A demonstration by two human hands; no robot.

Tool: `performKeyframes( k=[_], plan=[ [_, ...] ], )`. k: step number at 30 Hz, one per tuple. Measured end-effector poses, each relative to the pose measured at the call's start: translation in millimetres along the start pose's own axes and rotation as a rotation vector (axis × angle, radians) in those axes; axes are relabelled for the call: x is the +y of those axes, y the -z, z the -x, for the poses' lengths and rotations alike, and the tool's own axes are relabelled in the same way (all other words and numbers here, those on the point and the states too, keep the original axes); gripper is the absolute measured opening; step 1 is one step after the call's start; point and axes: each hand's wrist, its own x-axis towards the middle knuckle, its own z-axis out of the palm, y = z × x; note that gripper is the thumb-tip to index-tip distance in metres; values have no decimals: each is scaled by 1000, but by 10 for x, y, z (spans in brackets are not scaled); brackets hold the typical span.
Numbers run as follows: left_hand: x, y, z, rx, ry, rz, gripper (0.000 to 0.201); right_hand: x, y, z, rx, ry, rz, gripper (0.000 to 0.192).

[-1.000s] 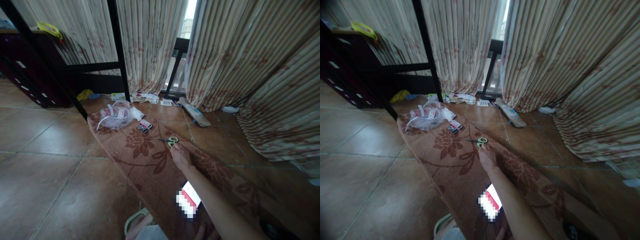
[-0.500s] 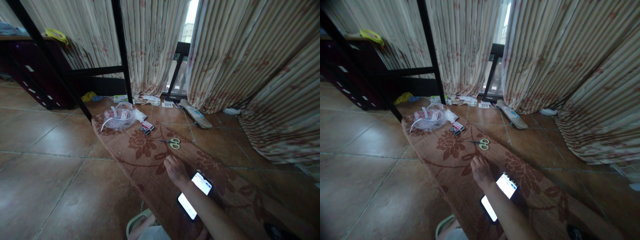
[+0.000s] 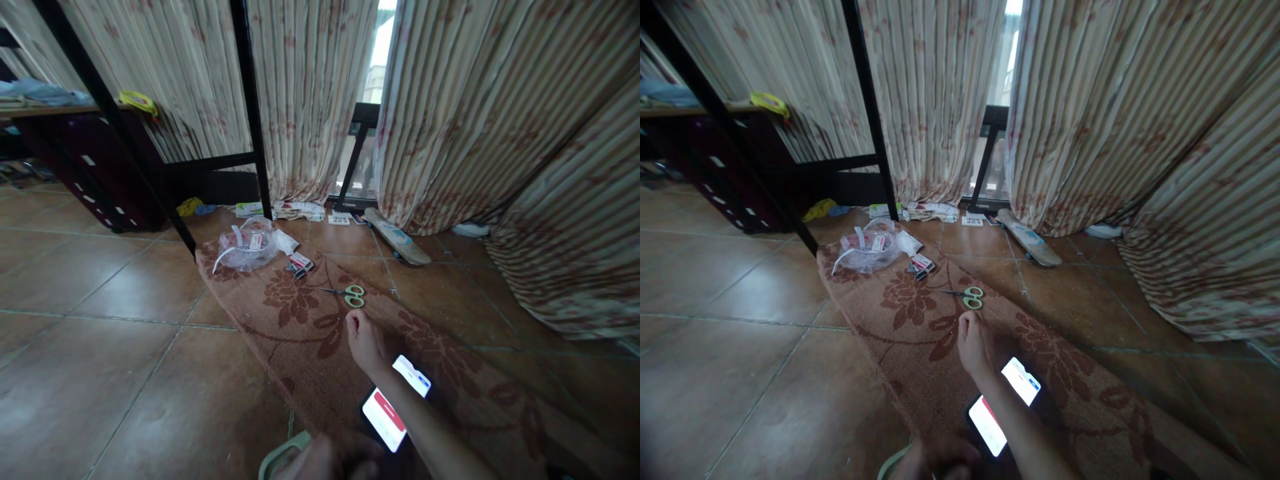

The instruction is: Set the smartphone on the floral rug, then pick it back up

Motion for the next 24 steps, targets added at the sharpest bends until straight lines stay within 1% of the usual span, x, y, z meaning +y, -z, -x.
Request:
performKeyframes(
  k=[2,3,4,5,6,7,8,10,13,15,17,18,19,21,22,24],
  plan=[
    [-31,232,-126,167,74,113,38,-118,136,130,62,-75,-203,24],
    [-32,345,-213,268,128,221,43,-208,188,217,72,-69,-309,22],
    [-19,449,-309,404,235,501,42,-312,222,310,65,-34,-378,22],
    [4,541,-405,468,323,771,40,-422,237,400,57,16,-404,22],
    [34,616,-494,489,385,1004,37,-529,233,480,58,71,-396,22],
    [66,673,-569,479,423,1200,35,-625,214,545,80,114,-365,23],
    [94,713,-628,454,434,1334,33,-704,187,589,108,143,-326,23],
    [122,749,-695,427,422,1486,30,-802,130,620,175,166,-262,25],
    [91,767,-721,452,419,1573,28,-815,114,563,234,164,-255,25],
    [63,823,-740,514,427,1578,28,-775,160,507,251,134,-301,25],
    [69,971,-787,603,412,1562,27,-723,230,476,262,90,-372,23],
    [90,1092,-823,646,391,1549,27,-694,266,477,268,79,-407,22],
    [123,1248,-868,686,357,1531,26,-665,298,491,272,81,-438,21],
    [218,1667,-980,793,243,1441,27,-608,342,562,282,99,-480,20],
    [273,1924,-1045,863,174,1363,29,-583,350,616,287,97,-492,21],
    [376,2496,-1190,993,53,1125,34,-547,337,749,313,56,-490,22]
  ],
)
